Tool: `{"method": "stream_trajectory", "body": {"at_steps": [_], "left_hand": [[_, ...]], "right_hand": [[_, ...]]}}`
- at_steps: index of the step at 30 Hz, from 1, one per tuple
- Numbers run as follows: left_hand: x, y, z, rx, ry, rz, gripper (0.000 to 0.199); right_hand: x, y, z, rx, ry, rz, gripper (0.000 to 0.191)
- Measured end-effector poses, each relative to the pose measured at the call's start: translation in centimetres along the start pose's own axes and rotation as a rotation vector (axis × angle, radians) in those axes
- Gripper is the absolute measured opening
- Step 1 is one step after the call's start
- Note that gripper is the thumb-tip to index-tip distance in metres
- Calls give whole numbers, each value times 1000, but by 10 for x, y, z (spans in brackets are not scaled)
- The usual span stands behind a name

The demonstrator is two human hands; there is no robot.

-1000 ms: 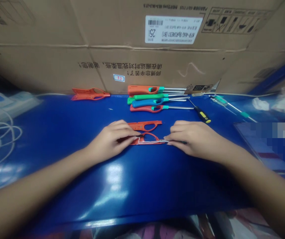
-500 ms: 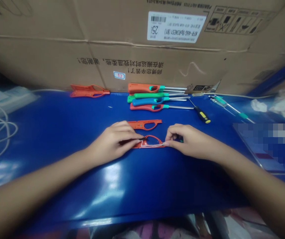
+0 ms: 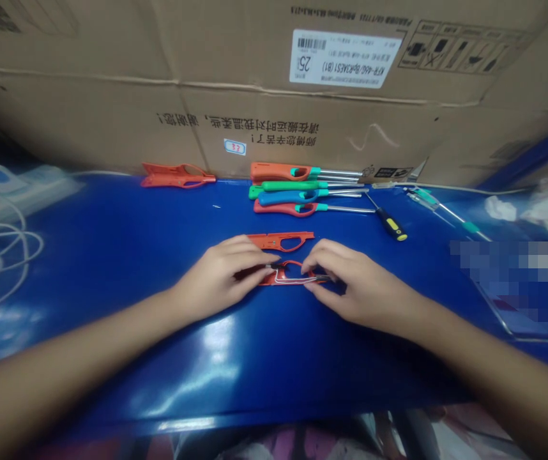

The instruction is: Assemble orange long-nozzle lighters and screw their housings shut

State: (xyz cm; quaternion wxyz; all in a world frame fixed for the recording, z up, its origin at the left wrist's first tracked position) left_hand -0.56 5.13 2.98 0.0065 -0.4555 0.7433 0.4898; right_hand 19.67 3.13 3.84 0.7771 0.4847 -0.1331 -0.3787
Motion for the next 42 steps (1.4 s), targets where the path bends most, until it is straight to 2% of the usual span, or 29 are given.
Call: {"method": "stream_trajectory", "body": {"at_steps": [5,10,15,20,25,31,38,42], "left_hand": [[0,2,-4,47,54,-79,20],[1,0,-3,60,128,-84,18],[2,-1,0,89,162,-89,15],[2,-1,1,122,168,-61,13],[1,-2,1,128,159,-41,14],[0,-5,1,123,164,-12,14],[0,-7,2,143,182,16,14],[-1,-7,1,141,146,21,14]], "right_hand": [[-1,-14,11,120,115,28,27],[-3,-19,11,268,222,63,28],[-4,-20,13,334,264,59,32],[-5,-22,15,391,276,64,32],[-7,-25,13,335,250,65,31],[-8,-29,11,219,196,5,24],[-9,-32,14,307,203,25,20],[-9,-30,15,254,199,22,17]]}}
Point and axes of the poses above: each hand's wrist, its own x-axis away from the middle knuckle, its own y-axis out of the back of the hand, z = x × y, the point moved 5 cm from there along -x, towards the middle knuckle, and after that the axes turned 8 degrees about y, right-handed, at the moved point
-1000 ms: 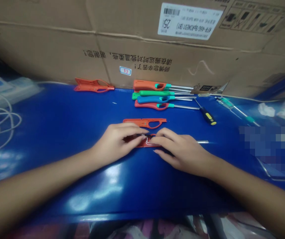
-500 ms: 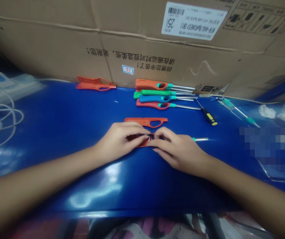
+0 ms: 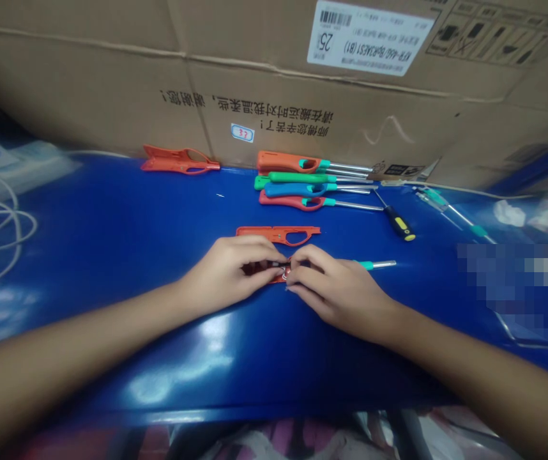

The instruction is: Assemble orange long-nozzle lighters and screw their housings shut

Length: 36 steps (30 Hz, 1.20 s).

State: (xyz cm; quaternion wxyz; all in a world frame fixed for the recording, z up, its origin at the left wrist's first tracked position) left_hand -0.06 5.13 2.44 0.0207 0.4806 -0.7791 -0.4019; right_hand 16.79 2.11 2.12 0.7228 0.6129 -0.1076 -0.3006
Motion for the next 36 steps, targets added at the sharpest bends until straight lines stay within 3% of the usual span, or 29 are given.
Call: {"method": "stream_trajectory", "body": {"at_steps": [7,13,18,22,27,29,32,36], "left_hand": [[1,2,-1,-44,-55,-13,14],[1,3,1,-62,-35,-9,14],[1,3,-1,-68,-64,1,14],[1,3,-1,-69,-63,-4,14],[1,4,-1,-86,-65,-2,15],[1,4,-1,-92,-82,-8,15],[1,4,-2,-100,-110,-9,15],[2,4,-4,-91,-112,23,17]], "right_hand": [[2,14,-5,-454,-43,-161,5],[3,18,-9,-494,25,-151,6],[5,20,-11,-524,-34,-261,5],[6,23,-7,-518,33,-182,4],[7,25,2,-550,224,43,6],[6,27,3,-572,237,71,4],[4,33,-5,-589,154,-54,7],[7,41,-25,-409,-5,-226,11]]}}
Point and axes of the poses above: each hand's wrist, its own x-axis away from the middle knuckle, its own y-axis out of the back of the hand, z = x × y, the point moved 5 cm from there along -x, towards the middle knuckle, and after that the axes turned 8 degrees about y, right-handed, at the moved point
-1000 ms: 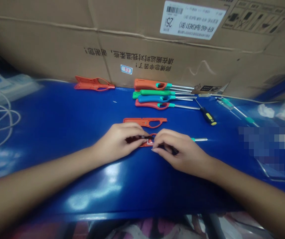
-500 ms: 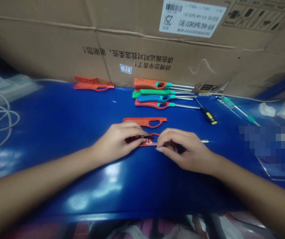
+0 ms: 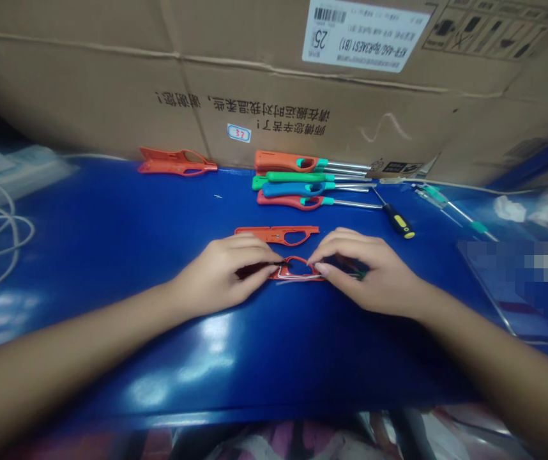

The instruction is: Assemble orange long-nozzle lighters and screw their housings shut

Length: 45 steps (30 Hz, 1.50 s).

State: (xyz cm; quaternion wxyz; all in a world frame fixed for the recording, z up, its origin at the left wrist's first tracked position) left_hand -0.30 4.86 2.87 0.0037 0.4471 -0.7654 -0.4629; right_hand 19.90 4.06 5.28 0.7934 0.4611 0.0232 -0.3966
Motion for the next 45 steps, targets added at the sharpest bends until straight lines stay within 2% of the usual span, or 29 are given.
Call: {"method": "stream_trajectory", "body": {"at_steps": [6,12,21,29,33,37,45], "left_hand": [[0,0,-2,11,7,34,21],[0,0,0,0,-17,38,19],[-1,3,2,-30,-23,-3,17],[0,3,6,-78,-2,-38,20],[0,1,7,-93,8,-16,22],[-1,0,7,-90,5,-4,16],[-2,0,9,-75,17,5,13]], "right_hand": [[2,2,-2,105,55,124,14],[5,-17,-1,232,99,305,12],[5,-19,-4,194,115,275,8],[6,-20,-5,202,108,305,10],[5,-22,-4,213,106,283,7],[4,-25,-3,264,126,236,13],[4,-31,-3,300,176,265,18]]}}
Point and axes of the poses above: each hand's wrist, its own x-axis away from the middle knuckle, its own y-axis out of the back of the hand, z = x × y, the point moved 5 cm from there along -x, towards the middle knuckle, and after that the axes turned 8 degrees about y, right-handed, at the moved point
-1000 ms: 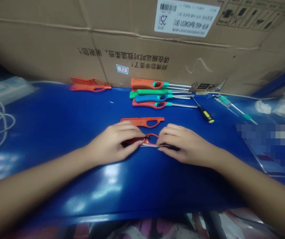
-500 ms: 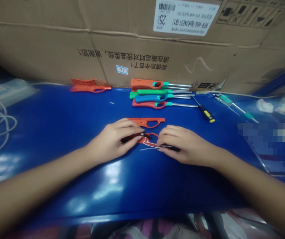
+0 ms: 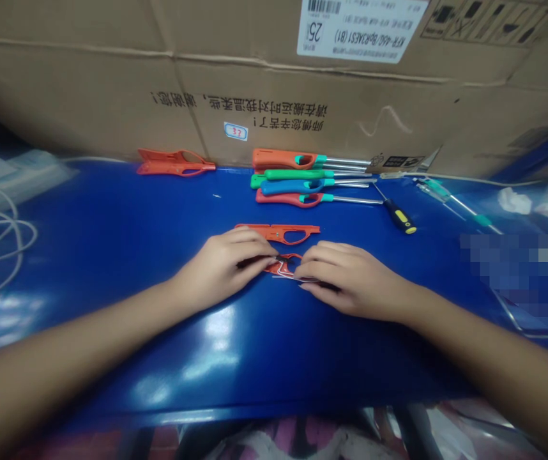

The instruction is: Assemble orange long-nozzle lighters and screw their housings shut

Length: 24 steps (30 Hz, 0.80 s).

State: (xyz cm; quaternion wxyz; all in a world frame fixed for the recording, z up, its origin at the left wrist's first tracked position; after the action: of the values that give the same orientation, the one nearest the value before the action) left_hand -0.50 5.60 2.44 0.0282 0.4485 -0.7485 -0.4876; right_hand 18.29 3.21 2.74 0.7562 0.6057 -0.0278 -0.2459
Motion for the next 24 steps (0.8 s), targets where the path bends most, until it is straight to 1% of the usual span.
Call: {"method": "stream_trajectory", "body": {"at_steps": [3,6,8,10,12,14,16,19,21,24], "left_hand": [[0,1,1,0,2,-11,12],[0,1,1,12,13,-16,12],[0,2,2,21,18,-13,12],[1,2,2,26,17,-9,12],[1,2,2,28,14,-12,12],[1,2,2,28,10,-19,13],[0,2,1,22,7,-24,13],[0,2,2,15,17,-13,13],[-1,2,2,15,24,3,13],[-1,2,2,14,25,17,13]], "right_hand": [[-2,3,2,-42,-13,-26,16],[0,13,4,-129,-104,-50,21],[4,20,1,-156,-211,-23,21],[10,26,-4,-162,-309,31,16],[15,28,-10,-177,-359,83,10],[18,27,-14,-204,-372,110,7],[18,26,-16,-231,-375,94,7],[15,24,-18,-261,-395,28,7],[14,23,-18,-292,-431,-7,9],[13,21,-20,-346,-506,-29,9]]}}
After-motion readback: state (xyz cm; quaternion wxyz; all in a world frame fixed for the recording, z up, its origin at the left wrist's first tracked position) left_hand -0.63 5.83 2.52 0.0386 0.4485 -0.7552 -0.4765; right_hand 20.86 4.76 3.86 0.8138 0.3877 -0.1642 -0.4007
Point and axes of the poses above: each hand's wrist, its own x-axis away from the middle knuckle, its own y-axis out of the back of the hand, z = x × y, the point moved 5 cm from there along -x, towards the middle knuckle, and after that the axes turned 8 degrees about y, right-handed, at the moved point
